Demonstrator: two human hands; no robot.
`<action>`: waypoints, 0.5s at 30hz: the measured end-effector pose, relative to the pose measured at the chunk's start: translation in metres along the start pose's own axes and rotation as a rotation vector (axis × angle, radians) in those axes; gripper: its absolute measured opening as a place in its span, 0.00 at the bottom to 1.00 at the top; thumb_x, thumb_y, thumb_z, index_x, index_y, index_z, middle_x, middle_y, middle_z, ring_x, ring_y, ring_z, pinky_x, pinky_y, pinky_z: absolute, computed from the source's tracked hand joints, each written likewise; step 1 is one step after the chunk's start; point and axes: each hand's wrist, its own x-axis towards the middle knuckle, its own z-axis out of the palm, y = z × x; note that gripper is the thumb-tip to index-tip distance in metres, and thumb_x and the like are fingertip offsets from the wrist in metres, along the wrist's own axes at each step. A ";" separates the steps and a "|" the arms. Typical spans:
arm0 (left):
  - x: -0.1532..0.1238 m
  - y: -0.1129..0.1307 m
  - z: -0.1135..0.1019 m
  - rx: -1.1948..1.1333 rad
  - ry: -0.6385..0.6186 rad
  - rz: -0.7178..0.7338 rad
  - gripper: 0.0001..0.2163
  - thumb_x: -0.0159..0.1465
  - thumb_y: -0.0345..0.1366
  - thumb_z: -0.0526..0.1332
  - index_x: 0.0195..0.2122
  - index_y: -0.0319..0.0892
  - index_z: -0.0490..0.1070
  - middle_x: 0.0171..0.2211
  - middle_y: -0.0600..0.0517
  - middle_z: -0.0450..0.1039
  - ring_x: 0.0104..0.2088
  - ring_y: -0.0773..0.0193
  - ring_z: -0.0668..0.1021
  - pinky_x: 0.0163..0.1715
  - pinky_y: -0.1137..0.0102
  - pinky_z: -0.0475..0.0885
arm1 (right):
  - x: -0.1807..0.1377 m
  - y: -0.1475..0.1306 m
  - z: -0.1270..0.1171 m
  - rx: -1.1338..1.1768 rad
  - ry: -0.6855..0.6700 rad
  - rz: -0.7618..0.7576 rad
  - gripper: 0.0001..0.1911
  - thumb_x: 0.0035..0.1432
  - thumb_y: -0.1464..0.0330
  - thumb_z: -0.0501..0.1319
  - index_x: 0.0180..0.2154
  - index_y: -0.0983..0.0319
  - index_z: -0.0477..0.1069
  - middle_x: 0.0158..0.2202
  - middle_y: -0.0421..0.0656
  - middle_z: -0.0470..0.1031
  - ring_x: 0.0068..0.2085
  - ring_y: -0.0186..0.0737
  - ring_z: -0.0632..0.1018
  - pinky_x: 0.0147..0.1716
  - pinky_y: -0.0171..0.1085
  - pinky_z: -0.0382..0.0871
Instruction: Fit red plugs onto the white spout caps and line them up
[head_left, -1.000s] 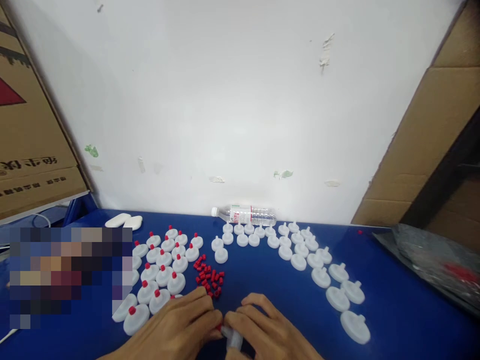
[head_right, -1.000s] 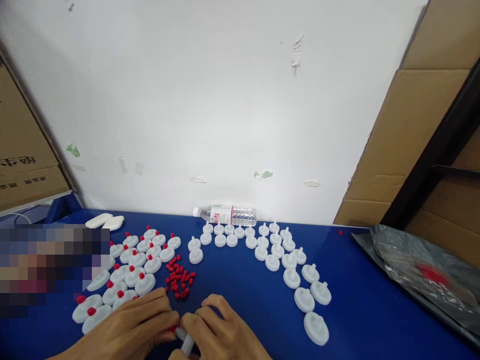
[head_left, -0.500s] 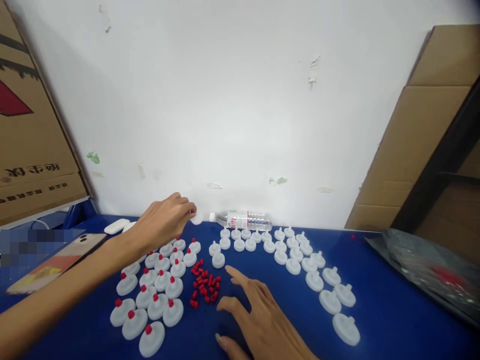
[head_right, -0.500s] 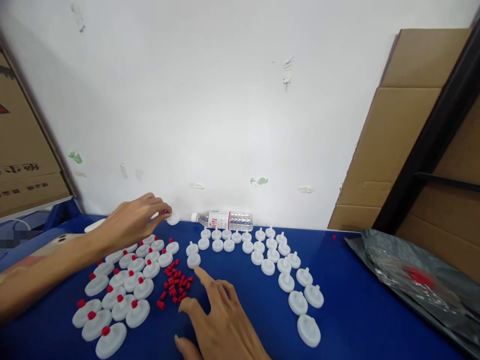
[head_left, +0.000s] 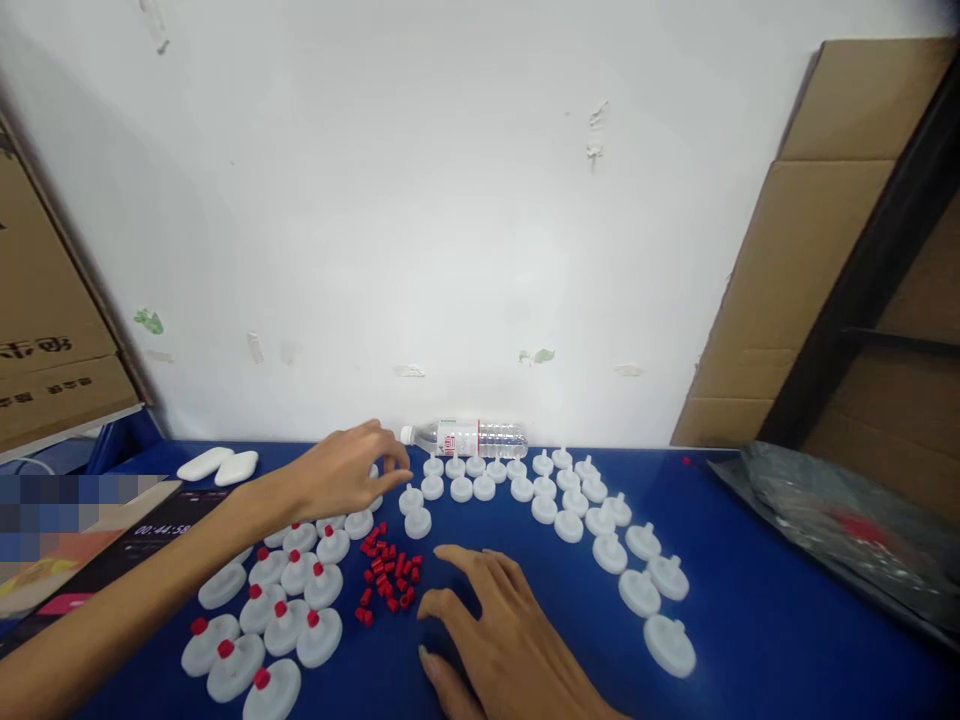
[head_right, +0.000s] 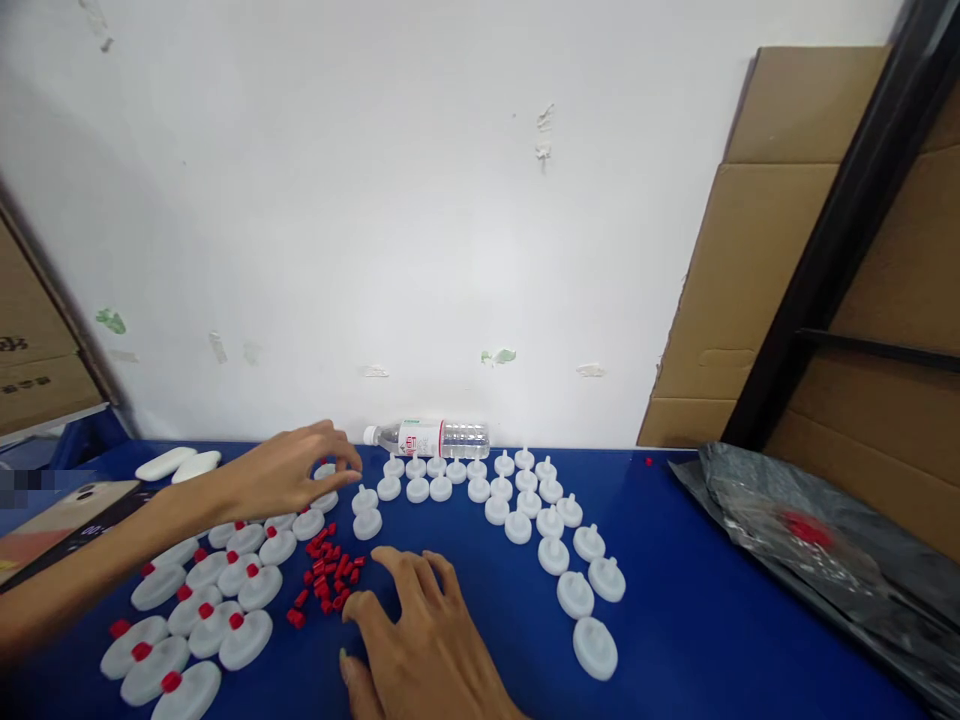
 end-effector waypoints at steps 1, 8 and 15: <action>-0.001 0.007 0.001 -0.026 -0.027 0.022 0.17 0.73 0.51 0.56 0.44 0.47 0.81 0.44 0.47 0.81 0.44 0.54 0.80 0.41 0.65 0.72 | 0.000 0.000 0.000 0.002 -0.005 0.012 0.12 0.65 0.67 0.66 0.49 0.56 0.70 0.58 0.53 0.76 0.55 0.54 0.79 0.53 0.56 0.77; 0.002 0.032 0.010 -0.069 -0.089 0.082 0.08 0.68 0.31 0.61 0.38 0.45 0.82 0.38 0.47 0.82 0.39 0.54 0.81 0.36 0.65 0.68 | -0.004 0.003 0.003 -0.020 -0.017 0.069 0.11 0.66 0.70 0.63 0.50 0.55 0.72 0.62 0.57 0.72 0.60 0.58 0.77 0.55 0.62 0.74; -0.010 0.062 -0.021 -0.338 -0.118 0.175 0.07 0.71 0.36 0.62 0.39 0.48 0.82 0.39 0.55 0.82 0.37 0.63 0.80 0.36 0.70 0.70 | 0.003 0.011 -0.013 -0.036 -0.061 0.088 0.20 0.71 0.69 0.60 0.61 0.49 0.71 0.70 0.52 0.61 0.70 0.55 0.65 0.62 0.55 0.68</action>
